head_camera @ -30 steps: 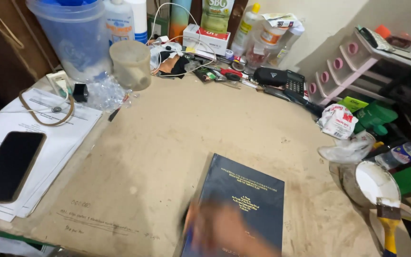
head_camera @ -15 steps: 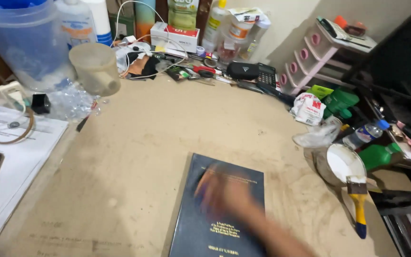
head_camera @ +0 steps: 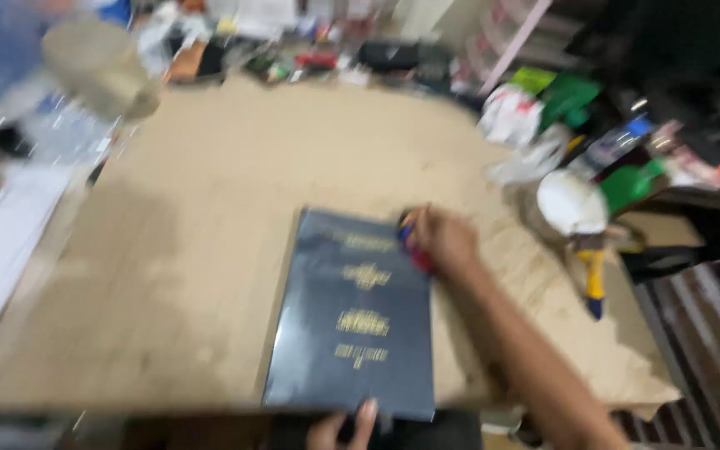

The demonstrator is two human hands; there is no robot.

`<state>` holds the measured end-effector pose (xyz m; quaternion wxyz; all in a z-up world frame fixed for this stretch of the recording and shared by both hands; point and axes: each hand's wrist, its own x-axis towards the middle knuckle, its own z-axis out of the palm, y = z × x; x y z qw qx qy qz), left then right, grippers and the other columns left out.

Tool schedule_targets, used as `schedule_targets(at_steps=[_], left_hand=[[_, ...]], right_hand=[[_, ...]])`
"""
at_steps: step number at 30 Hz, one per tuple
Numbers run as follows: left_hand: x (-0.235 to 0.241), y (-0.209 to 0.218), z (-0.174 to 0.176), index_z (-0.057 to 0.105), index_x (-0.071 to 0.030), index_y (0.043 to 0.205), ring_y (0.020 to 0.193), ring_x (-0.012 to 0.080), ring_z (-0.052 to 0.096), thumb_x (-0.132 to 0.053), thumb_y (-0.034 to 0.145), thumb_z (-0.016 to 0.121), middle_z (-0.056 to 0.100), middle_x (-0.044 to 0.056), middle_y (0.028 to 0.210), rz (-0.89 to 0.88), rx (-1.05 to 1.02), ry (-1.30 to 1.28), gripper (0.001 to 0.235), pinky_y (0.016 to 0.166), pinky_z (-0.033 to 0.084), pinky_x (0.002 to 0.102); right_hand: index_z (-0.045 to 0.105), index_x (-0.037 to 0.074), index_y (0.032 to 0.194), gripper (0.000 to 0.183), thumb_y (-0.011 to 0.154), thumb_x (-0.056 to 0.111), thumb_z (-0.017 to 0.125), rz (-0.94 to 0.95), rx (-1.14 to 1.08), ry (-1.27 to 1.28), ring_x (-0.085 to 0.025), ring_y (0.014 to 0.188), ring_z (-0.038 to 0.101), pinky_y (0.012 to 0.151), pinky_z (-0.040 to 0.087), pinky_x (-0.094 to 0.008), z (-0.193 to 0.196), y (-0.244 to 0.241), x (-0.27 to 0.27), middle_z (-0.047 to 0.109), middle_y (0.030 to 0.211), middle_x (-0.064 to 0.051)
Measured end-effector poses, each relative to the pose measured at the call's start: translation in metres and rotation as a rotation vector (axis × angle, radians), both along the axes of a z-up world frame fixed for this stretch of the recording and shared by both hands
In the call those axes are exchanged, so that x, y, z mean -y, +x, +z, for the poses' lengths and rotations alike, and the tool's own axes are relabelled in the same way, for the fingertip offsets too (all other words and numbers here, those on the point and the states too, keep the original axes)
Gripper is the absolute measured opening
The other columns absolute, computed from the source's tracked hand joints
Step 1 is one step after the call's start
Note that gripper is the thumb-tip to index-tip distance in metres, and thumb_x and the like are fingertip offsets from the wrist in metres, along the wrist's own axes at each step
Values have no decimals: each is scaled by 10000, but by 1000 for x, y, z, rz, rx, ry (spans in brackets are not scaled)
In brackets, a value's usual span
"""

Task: Applying a finishing liquid and polishing the cover of a thesis on a workbench.

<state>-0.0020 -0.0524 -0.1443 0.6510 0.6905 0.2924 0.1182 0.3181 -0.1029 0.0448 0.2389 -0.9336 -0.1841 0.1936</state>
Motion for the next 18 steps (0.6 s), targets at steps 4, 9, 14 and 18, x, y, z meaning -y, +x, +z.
schedule_targets(at_steps=[4,9,14,18], left_hand=[[-13,22,101,789,-139,724,783,66,707,-472,840,753,785,-24,734,92,14,4,354,757,546,280],[-10,22,76,401,-125,562,602,61,343,-296,919,871,324,-39,558,50,138,-84,615,543,320,333],[-5,30,62,682,-91,1092,981,119,706,-96,712,883,790,88,1058,187,334,-151,430,826,593,303],[-20,19,88,872,-97,811,751,-1,524,-238,742,892,736,-104,717,34,120,-138,158,621,518,255]], right_hand=[[747,247,919,331,859,548,623,81,476,-278,-357,784,729,654,538,-487,-22,-25,-26,754,841,-95],[720,242,958,392,676,477,858,625,676,22,-196,661,692,465,511,-412,-29,-174,-82,708,839,11],[697,183,880,225,968,304,530,711,544,197,-303,832,710,600,503,-480,-13,-190,-32,741,912,-48],[663,195,914,65,907,226,606,611,566,72,-303,760,727,581,519,-466,-13,-175,58,744,1024,-7]])
